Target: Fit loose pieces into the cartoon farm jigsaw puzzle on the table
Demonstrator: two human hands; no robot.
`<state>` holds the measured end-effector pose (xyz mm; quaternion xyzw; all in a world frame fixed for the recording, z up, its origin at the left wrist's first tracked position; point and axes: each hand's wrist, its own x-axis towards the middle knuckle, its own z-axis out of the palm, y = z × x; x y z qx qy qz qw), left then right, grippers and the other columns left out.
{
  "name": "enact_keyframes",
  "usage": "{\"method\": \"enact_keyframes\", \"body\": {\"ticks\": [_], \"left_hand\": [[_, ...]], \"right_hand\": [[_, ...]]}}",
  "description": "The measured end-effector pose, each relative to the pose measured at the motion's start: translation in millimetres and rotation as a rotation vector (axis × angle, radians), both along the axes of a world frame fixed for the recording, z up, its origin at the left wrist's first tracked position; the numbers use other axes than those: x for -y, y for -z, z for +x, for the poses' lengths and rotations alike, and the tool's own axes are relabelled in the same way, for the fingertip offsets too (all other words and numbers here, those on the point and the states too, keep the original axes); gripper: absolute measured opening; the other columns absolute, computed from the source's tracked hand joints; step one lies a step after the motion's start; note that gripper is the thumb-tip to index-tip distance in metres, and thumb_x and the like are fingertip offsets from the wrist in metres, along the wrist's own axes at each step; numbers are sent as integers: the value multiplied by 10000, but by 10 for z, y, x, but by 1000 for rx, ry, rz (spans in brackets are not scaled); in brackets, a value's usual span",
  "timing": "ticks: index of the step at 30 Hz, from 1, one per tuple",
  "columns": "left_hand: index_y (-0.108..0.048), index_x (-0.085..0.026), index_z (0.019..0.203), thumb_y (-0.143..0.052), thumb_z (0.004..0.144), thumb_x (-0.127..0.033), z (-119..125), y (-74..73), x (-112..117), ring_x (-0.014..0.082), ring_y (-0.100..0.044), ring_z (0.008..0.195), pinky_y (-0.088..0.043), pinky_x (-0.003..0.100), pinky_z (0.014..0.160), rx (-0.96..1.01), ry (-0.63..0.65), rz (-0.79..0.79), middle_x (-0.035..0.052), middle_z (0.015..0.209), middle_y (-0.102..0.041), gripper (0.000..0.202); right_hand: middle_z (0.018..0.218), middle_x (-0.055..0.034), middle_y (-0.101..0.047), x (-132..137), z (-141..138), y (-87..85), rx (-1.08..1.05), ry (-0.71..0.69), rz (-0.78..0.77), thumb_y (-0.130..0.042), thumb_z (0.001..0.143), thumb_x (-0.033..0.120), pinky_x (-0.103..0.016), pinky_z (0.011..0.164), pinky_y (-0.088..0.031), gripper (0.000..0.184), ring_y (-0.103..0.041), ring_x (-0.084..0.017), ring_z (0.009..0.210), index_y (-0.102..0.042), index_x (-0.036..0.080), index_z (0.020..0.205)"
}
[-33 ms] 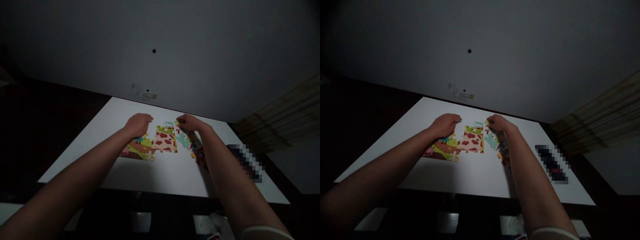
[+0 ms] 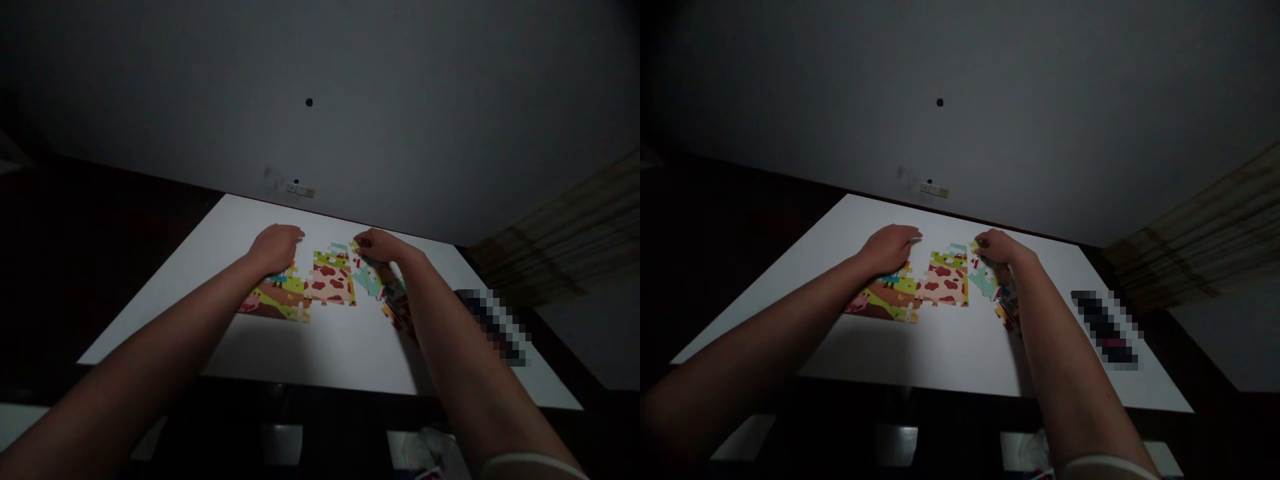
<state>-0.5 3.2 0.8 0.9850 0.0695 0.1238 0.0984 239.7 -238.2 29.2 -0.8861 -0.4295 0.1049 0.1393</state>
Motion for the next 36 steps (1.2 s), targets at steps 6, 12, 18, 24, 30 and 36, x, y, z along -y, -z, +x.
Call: {"method": "enact_keyframes", "body": {"ticks": [6,12,18,24,30,36], "left_hand": [[-544,-225,1552,-411,996,-260,6,99,-81,321,-455,1518,-358,543,1253,-116,-90,28,130,1653,-481,573],[-541,-208,1558,-398,999,-259,46,180,-125,318,-451,1522,-371,531,1245,-114,-77,46,149,1653,-475,579],[-585,-277,1522,-431,971,-226,56,161,-156,261,-509,1479,-382,456,1249,-62,-63,47,75,1587,-571,574],[-606,-221,1497,-385,990,-233,63,176,-165,255,-514,1473,-378,423,1250,-62,-70,63,104,1601,-550,553],[-604,-198,1504,-385,986,-230,58,179,-161,279,-507,1474,-387,444,1243,-57,-65,38,123,1602,-544,563],[-588,-272,1528,-449,952,-214,68,186,-160,278,-499,1480,-387,449,1243,-64,-81,40,74,1609,-545,596]], "right_hand": [[1032,-126,-790,-55,21,26,-51,26,-96,-744,844,168,-278,764,-492,238,-662,-158,816,-768,159,1081],[1178,-115,-767,-82,-7,12,-29,-18,18,-837,736,203,-381,946,-564,413,-723,-261,1007,-766,241,1141],[1030,-115,-792,-113,47,69,-74,0,20,-773,731,155,-422,892,-592,414,-736,-276,903,-766,232,1138],[950,-103,-788,-109,0,44,-127,-5,-10,-732,774,178,-407,844,-596,369,-739,-260,857,-766,241,1136],[1034,-135,-794,31,129,30,-23,30,-87,-864,702,251,-454,885,-601,312,-743,-326,950,-799,270,1007],[971,-132,-804,105,141,82,-70,114,-29,-800,764,167,-369,802,-576,255,-736,-253,877,-793,212,1015]]}}
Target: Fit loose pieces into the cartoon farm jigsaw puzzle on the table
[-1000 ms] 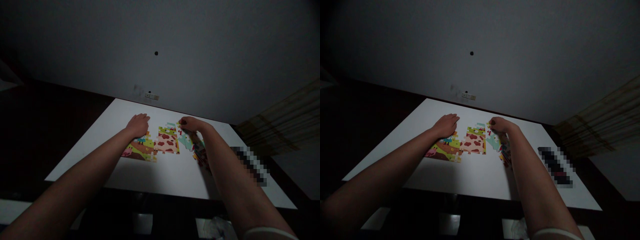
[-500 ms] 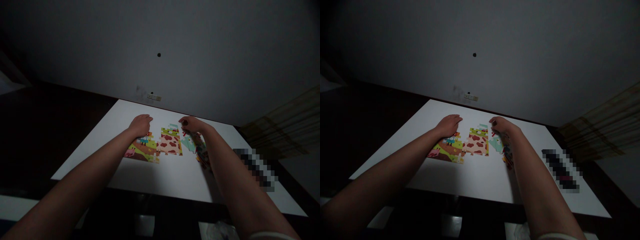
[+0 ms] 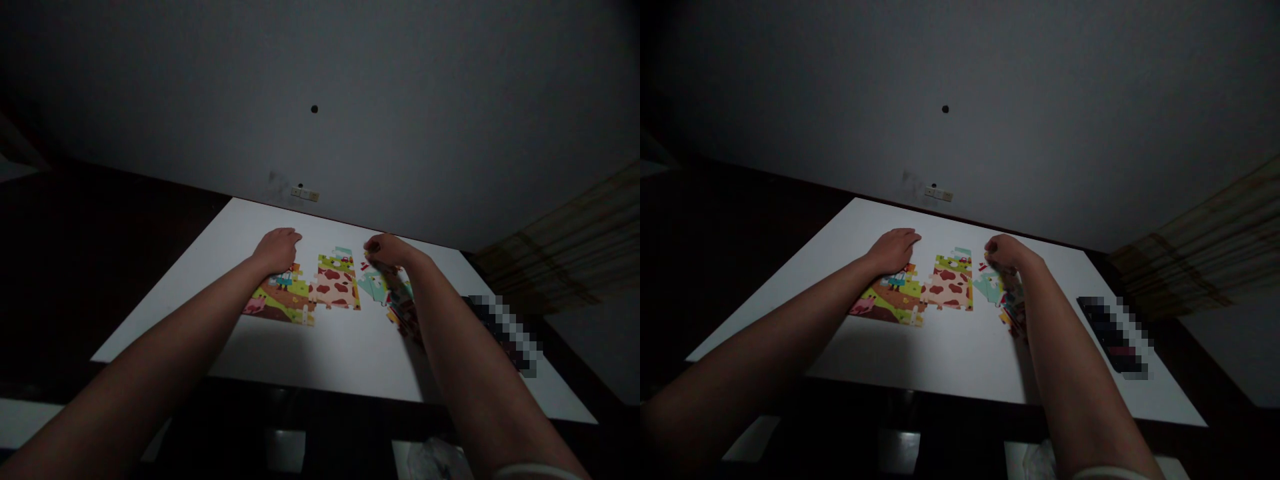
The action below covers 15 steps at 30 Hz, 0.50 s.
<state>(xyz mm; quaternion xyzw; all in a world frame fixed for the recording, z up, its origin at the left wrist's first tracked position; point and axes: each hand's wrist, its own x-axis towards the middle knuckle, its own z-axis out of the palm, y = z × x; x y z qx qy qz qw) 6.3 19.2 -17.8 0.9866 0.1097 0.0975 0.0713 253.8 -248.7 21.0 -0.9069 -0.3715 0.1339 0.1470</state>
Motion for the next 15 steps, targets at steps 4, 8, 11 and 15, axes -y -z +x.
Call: {"method": "enact_keyframes", "body": {"ticks": [4,8,11,15], "left_hand": [[-609,-252,1506,-421,956,-212,2,-10,3,281,-527,1456,-408,463,1227,4,5,20,94,1590,-563,583],[-618,-227,1484,-381,965,-208,-3,-18,3,267,-519,1465,-410,430,1226,-1,1,9,98,1589,-560,571],[-613,-208,1489,-373,962,-212,-6,-23,4,284,-509,1471,-401,443,1234,-9,4,6,113,1598,-545,579],[-621,-212,1487,-399,951,-221,-4,-31,10,292,-515,1462,-404,442,1232,2,7,-5,108,1593,-553,580]], "right_hand": [[996,-112,-797,15,-82,8,-23,38,36,-778,794,150,-315,759,-557,312,-729,-212,856,-761,206,1100],[982,-77,-769,25,-131,24,10,-36,76,-771,802,141,-325,762,-564,401,-707,-213,825,-714,220,1191],[1053,-105,-758,31,-130,35,89,-63,107,-792,787,126,-355,827,-567,452,-701,-239,894,-704,211,1222],[1245,-119,-731,21,-171,-42,191,-28,283,-745,817,107,-416,963,-564,402,-715,-267,1018,-722,256,1190]]}}
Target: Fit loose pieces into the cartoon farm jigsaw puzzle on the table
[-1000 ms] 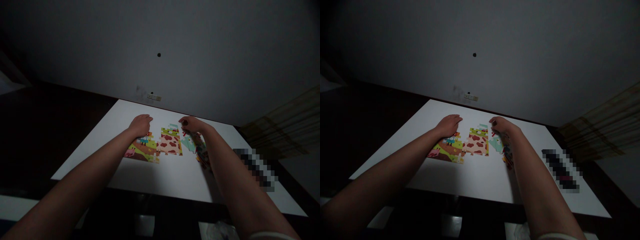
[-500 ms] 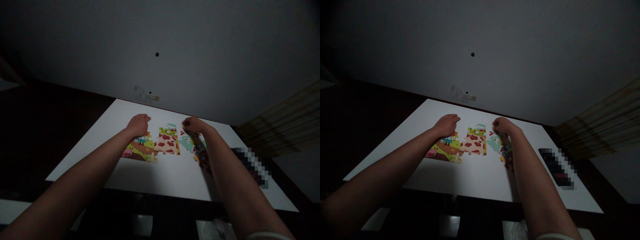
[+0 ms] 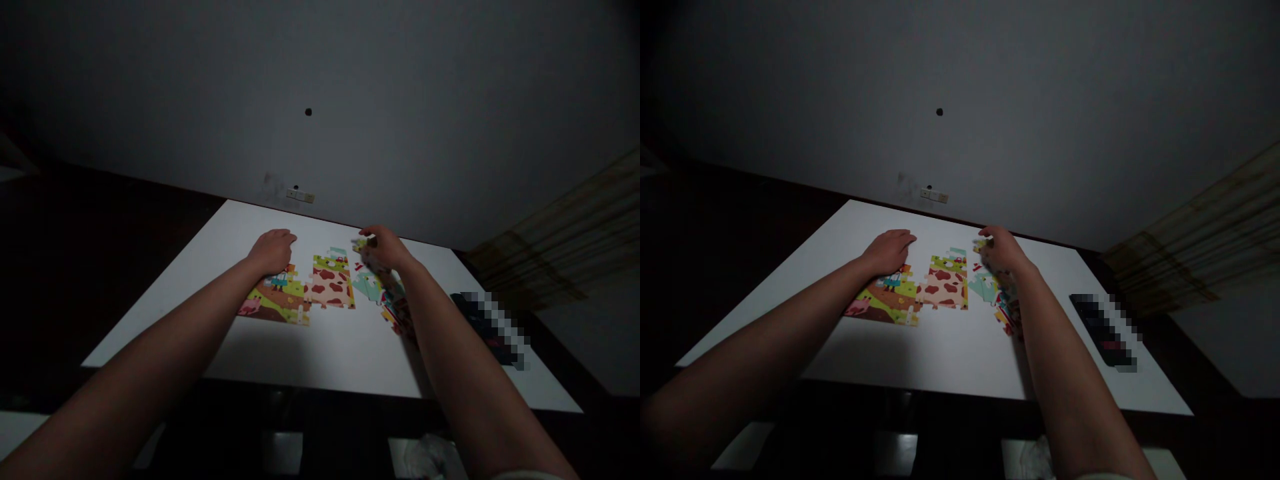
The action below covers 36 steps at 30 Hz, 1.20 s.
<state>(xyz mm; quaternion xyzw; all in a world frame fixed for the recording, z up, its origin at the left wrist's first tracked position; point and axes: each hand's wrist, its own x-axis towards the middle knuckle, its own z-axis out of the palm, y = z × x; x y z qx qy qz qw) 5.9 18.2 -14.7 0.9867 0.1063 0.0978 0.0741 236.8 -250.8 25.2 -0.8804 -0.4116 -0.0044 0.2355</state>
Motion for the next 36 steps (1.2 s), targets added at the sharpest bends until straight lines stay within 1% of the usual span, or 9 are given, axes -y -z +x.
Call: {"method": "enact_keyframes", "body": {"ticks": [2,4,6,10,13,16,24,30,36], "left_hand": [[-624,-235,1483,-409,945,-223,3,-1,2,285,-521,1457,-408,436,1228,4,-3,-5,91,1586,-562,579],[-623,-235,1483,-403,949,-222,5,2,1,283,-521,1456,-404,438,1229,5,1,-1,94,1584,-564,577],[-620,-226,1482,-400,956,-217,5,7,-1,282,-523,1456,-402,441,1228,9,2,5,105,1583,-564,571],[-627,-251,1471,-419,966,-209,-6,15,-1,271,-536,1446,-418,432,1210,19,-8,11,93,1573,-576,547],[-628,-252,1474,-426,981,-214,-11,22,7,279,-533,1449,-417,440,1211,28,-12,0,99,1576,-573,534],[-630,-229,1475,-428,988,-206,-5,35,20,284,-515,1467,-394,437,1231,32,-25,-17,113,1585,-562,528],[-646,-238,1457,-449,975,-183,-4,30,39,302,-517,1457,-397,460,1224,38,-44,-62,110,1576,-570,524],[-648,-230,1458,-449,972,-190,-4,35,36,313,-508,1466,-396,476,1227,50,-36,-60,118,1582,-565,526],[-647,-229,1452,-424,981,-202,-3,36,41,304,-509,1466,-396,470,1232,50,-39,-46,108,1577,-568,522]], "right_hand": [[1148,-108,-763,-60,-107,-79,-80,-10,148,-727,856,151,-426,939,-577,308,-729,-264,963,-734,256,1145],[990,-85,-782,-183,-287,-141,-254,-65,297,-775,856,248,-420,884,-591,235,-732,-261,900,-745,254,1089],[923,-61,-779,-359,-507,-147,-433,-164,389,-839,806,326,-400,835,-594,268,-727,-249,869,-759,250,1050],[869,-30,-759,-712,-860,22,-598,-351,279,-834,799,361,-328,679,-548,247,-683,-200,753,-794,256,1019],[773,-7,-711,-856,-946,181,-581,-363,216,-755,855,349,-278,543,-458,246,-588,-158,615,-791,249,1077],[748,-7,-684,-905,-932,255,-544,-355,186,-689,892,316,-252,503,-404,282,-539,-139,577,-778,214,1139],[824,-24,-711,-936,-930,215,-508,-397,170,-702,869,215,-254,622,-467,255,-592,-140,663,-787,200,1109],[781,-21,-706,-903,-1027,154,-490,-383,50,-638,925,218,-258,544,-420,290,-535,-129,571,-783,186,1174],[815,-27,-726,-883,-1059,176,-487,-377,67,-623,944,224,-252,546,-434,327,-541,-123,565,-774,193,1232]]}}
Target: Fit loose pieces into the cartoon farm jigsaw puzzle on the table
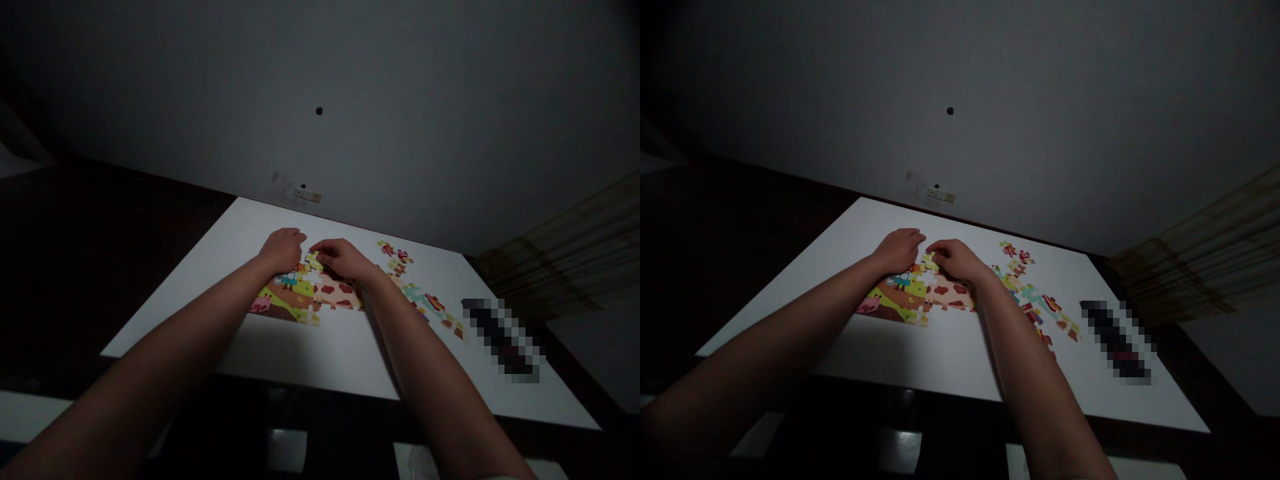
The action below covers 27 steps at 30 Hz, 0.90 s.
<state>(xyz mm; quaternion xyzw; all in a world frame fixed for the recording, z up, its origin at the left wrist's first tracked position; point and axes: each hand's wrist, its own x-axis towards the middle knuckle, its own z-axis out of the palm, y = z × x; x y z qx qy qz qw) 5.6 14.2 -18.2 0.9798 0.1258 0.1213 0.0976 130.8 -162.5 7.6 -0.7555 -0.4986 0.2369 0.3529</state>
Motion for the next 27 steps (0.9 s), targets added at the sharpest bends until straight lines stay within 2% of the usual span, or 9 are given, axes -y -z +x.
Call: {"method": "enact_keyframes", "body": {"ticks": [3,5,10,13,27], "left_hand": [[-652,-228,1448,-425,981,-207,2,3,0,317,-517,1455,-406,496,1224,10,4,-13,114,1570,-574,520],[-656,-236,1445,-430,978,-207,5,4,-2,320,-523,1449,-411,504,1219,14,3,-18,111,1566,-577,520],[-659,-245,1439,-435,970,-197,19,7,-14,302,-522,1453,-399,490,1234,-4,10,-11,100,1564,-581,522],[-650,-230,1446,-407,988,-202,24,19,-24,276,-526,1451,-390,446,1243,-14,13,22,98,1560,-583,518],[-644,-240,1458,-429,986,-215,33,31,-46,289,-517,1464,-401,470,1245,-5,17,40,100,1576,-573,519]], "right_hand": [[779,-16,-714,9,12,48,-29,22,10,-610,960,241,-243,532,-423,346,-525,-120,547,-755,184,1268],[811,-25,-733,10,24,73,20,10,37,-618,955,226,-246,575,-451,329,-566,-130,597,-763,178,1247],[1110,-77,-798,0,50,104,219,-48,108,-636,946,161,-310,862,-545,308,-709,-194,919,-787,206,1210],[1187,-76,-795,0,58,120,246,-45,108,-641,953,153,-341,946,-547,315,-726,-212,1009,-788,232,1221],[1203,-69,-794,45,25,119,284,-36,120,-669,954,153,-328,988,-533,285,-736,-210,1049,-779,225,1207]]}}
